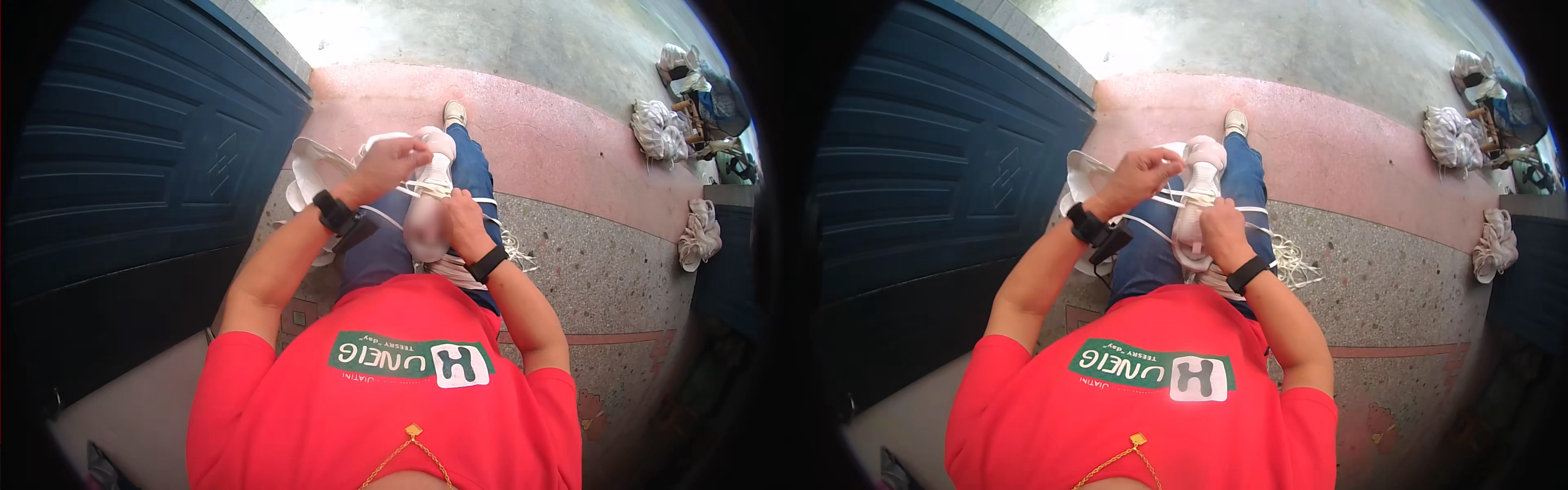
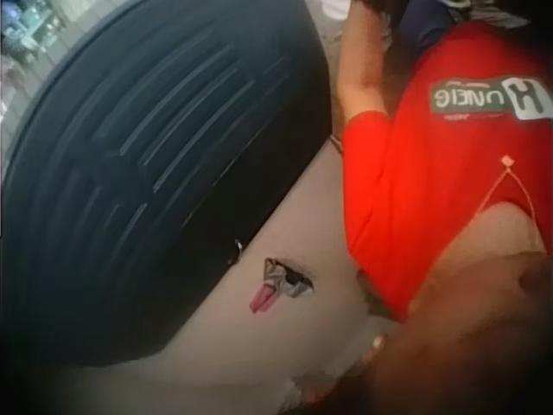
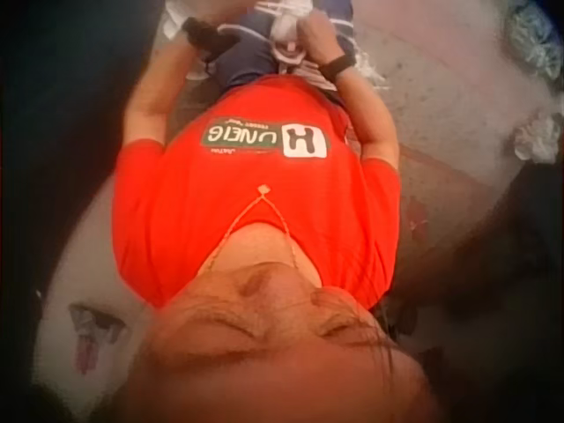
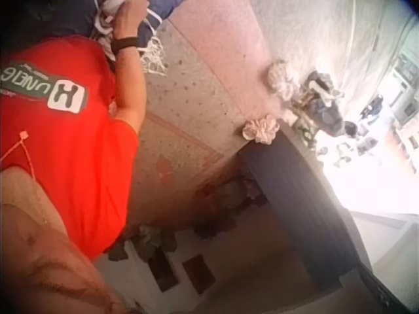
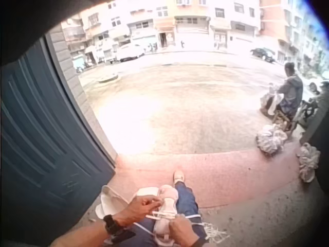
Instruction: Lacing and preparing shoes in a manufacturing environment.
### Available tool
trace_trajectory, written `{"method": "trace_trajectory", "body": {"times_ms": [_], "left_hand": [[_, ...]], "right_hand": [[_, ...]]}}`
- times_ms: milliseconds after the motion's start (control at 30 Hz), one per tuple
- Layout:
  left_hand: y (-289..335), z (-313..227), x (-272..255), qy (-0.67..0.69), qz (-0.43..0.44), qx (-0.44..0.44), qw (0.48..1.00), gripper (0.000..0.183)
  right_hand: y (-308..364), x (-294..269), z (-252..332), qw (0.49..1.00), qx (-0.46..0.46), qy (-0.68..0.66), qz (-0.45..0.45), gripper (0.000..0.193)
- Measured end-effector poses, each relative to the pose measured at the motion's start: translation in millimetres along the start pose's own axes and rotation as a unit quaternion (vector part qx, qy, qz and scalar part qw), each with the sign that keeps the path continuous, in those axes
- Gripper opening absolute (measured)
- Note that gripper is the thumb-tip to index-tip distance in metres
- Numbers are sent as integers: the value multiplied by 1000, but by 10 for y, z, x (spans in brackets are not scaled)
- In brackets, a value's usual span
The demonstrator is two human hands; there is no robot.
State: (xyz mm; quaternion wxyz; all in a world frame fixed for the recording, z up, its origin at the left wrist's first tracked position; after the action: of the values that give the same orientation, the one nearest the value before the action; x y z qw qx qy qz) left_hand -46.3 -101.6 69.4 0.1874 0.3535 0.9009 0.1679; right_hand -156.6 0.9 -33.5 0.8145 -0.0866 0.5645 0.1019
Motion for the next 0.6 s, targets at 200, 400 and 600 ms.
{"method": "trace_trajectory", "body": {"times_ms": [200, 400, 600], "left_hand": [[-57, 815, 333, -106, -46, 18, 993, 25], [-224, 1123, 541, -114, -78, -38, 990, 17], [-259, 1232, 588, -7, -57, -117, 991, 17]], "right_hand": [[-55, 173, -237, 982, 40, -186, 0, 15], [95, 433, -519, 843, 150, -515, -22, 25], [113, 491, -538, 806, 182, -563, -15, 28]]}}
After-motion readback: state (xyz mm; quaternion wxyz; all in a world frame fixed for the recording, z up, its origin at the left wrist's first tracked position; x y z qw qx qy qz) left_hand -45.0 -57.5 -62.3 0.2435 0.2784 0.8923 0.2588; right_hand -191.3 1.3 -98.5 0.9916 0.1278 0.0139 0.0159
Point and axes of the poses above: each hand's wrist, its own y-axis away from the middle knuckle, its own x-axis out of the palm, z = x × y, the point moved 9 cm from there along -y, towards the middle knuckle, and after that the axes turned 10 degrees about -x, right-handed, at the moved point
